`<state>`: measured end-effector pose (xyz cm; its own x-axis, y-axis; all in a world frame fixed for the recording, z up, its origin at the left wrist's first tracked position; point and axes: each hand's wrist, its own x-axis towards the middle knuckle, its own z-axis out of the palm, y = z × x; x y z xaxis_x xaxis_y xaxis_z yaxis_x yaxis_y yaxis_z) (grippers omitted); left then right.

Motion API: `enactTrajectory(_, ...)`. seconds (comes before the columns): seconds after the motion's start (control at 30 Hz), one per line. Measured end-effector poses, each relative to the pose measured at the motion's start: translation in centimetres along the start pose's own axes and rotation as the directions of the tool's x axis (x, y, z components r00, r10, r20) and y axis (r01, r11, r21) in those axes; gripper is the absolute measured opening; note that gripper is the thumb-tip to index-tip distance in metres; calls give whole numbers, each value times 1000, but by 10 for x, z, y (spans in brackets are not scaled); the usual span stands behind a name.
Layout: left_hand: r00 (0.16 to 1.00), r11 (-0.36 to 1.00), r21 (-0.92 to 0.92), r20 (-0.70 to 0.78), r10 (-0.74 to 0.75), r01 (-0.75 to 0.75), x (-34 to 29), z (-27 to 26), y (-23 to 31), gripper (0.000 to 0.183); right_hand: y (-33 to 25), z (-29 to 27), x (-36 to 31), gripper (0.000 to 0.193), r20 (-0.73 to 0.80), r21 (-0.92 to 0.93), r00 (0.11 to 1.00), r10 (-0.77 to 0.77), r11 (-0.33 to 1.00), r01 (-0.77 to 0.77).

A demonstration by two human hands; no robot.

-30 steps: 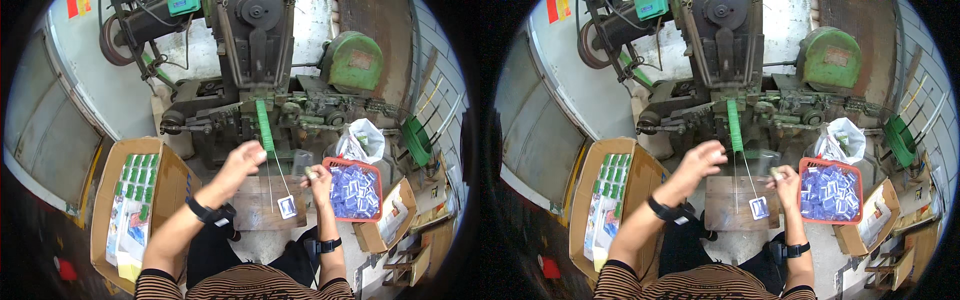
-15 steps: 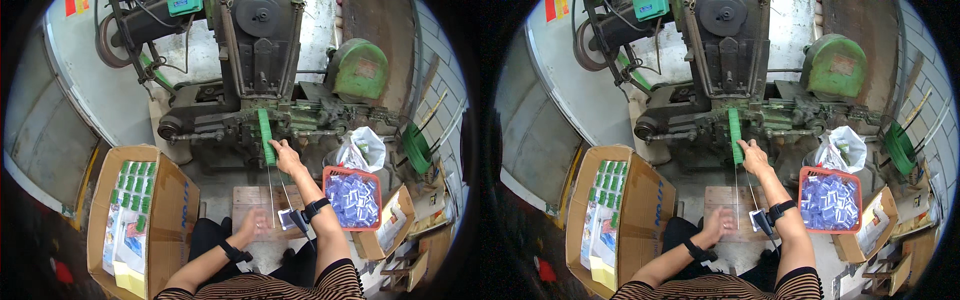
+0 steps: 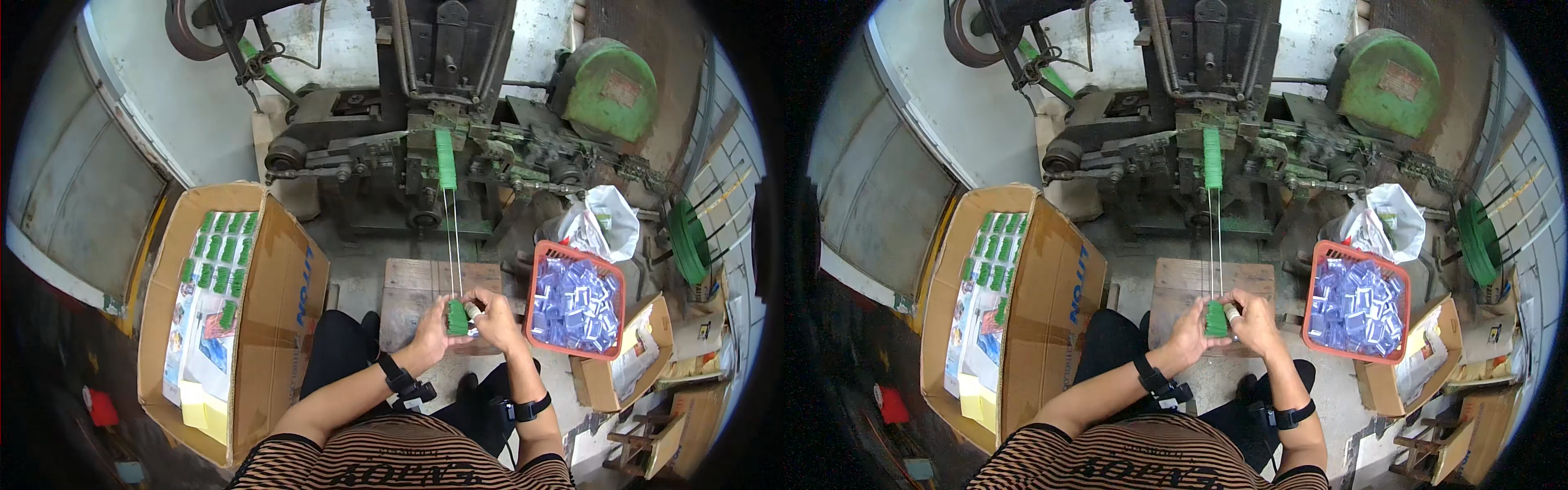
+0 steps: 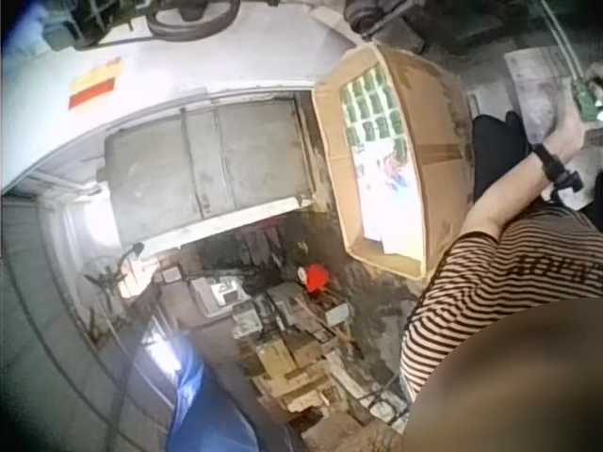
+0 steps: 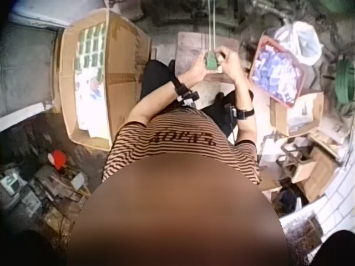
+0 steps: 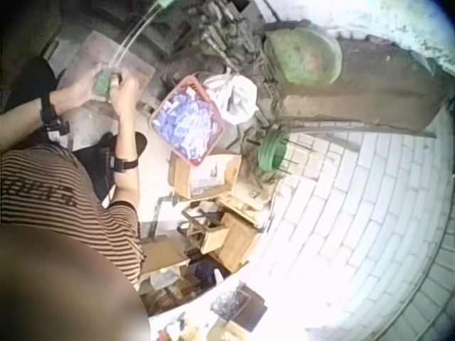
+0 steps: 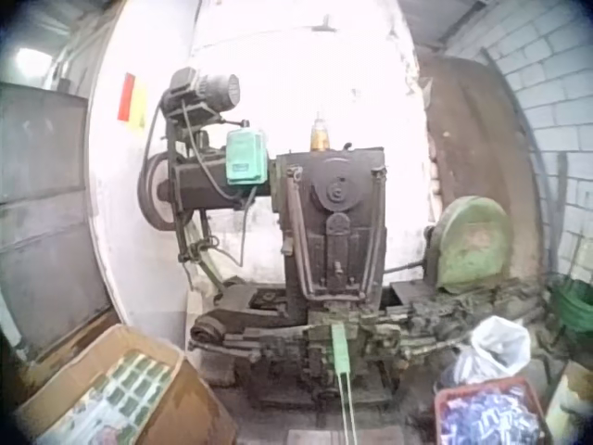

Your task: Sort small gold-colored metal fasteners or pins from a table into small plastic containers and then into a larger storage box, while also operating a green mechanical press machine in between.

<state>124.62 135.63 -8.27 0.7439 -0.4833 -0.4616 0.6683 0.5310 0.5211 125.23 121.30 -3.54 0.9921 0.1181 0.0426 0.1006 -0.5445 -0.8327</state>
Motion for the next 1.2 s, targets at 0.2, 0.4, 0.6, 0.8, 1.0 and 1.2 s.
enactTrajectory(0.2, 989, 969, 232, -137, -58, 89, 8, 10, 12, 32, -16, 6, -18, 17, -125, -361, 980, -152, 927, 98)
enactTrajectory(0.4, 937, 916, 283, 122, -327, 283, -42, 13, 7, 33, 9, -15, -43, 25, -424, -65, 884, -197, 980, 187)
enactTrajectory(0.6, 978, 859, 511, 179, -107, 1, -136, 44, 131, 34, 110, -11, -64, 8, -352, 281, 903, 246, 948, -149)
enactTrajectory(0.8, 850, 540, 797, -65, 523, -271, -253, 14, 260, 33, 118, 37, -59, 21, -386, -401, 919, 74, 884, -240)
enactTrajectory(1.0, 577, 280, 955, -282, 767, 95, -287, -164, 302, 30, 142, 58, -50, 17, -342, -571, 917, 207, 729, -378)
enactTrajectory(1.2, 429, 394, 892, -452, 782, 221, -264, -301, 262, 26, 151, 57, -45, 17, -402, -645, 895, 194, 634, -427)
